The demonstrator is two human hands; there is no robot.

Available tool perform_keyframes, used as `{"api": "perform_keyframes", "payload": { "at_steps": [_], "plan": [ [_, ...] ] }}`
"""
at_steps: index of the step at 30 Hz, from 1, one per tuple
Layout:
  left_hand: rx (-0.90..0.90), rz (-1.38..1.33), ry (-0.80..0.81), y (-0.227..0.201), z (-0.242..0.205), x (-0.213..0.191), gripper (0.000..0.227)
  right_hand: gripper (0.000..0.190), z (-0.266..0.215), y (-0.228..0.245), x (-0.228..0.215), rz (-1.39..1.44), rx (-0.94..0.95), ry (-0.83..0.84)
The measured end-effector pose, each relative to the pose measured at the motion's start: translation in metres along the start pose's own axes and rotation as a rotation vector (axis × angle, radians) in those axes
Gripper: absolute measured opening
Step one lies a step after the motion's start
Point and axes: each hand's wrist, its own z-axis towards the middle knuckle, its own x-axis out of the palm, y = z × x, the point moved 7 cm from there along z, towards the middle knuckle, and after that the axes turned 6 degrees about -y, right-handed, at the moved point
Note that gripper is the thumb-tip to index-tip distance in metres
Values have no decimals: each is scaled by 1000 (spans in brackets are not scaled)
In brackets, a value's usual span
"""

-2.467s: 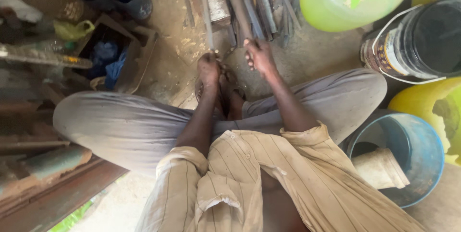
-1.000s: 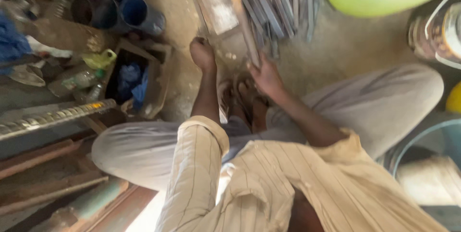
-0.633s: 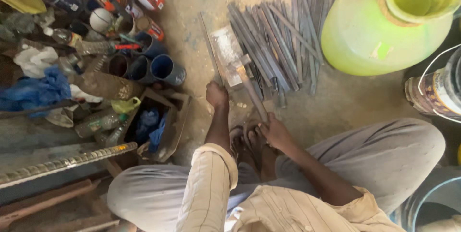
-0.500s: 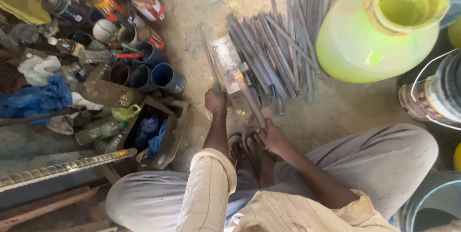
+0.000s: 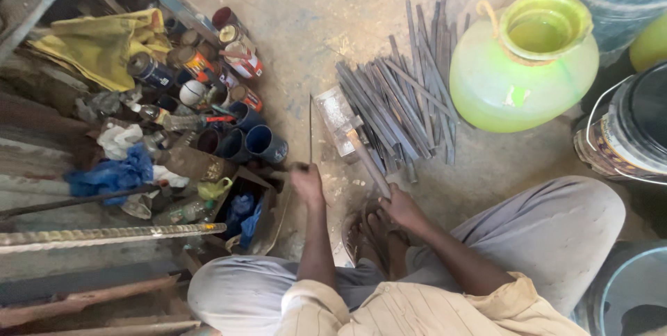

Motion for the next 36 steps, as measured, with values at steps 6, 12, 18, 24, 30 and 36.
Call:
{"api": "perform_keyframes", "payload": {
  "at_steps": [6,12,18,24,30,36],
  "plan": [
    [267,-7,-124,-123,38,-101,15,40,11,-2,-6,-51,-168,-81],
    [397,-81,-15,-160,29,-168,9,38,0,13,-8,64,10,37],
    [339,-127,50,-147,3,-202,11,35,-13,36,-13,167,90,110],
    [384,-66,170,-146,3,-196,15,28,-11,22,-1,295,150,178],
    [254,-456,127,-88,-15,-141,32,23,-12,-16,-5,277,67,155],
    [48,-152,311,22,-47,-23,20,26,-14,-27,10,462,186,227]
  ]
}}
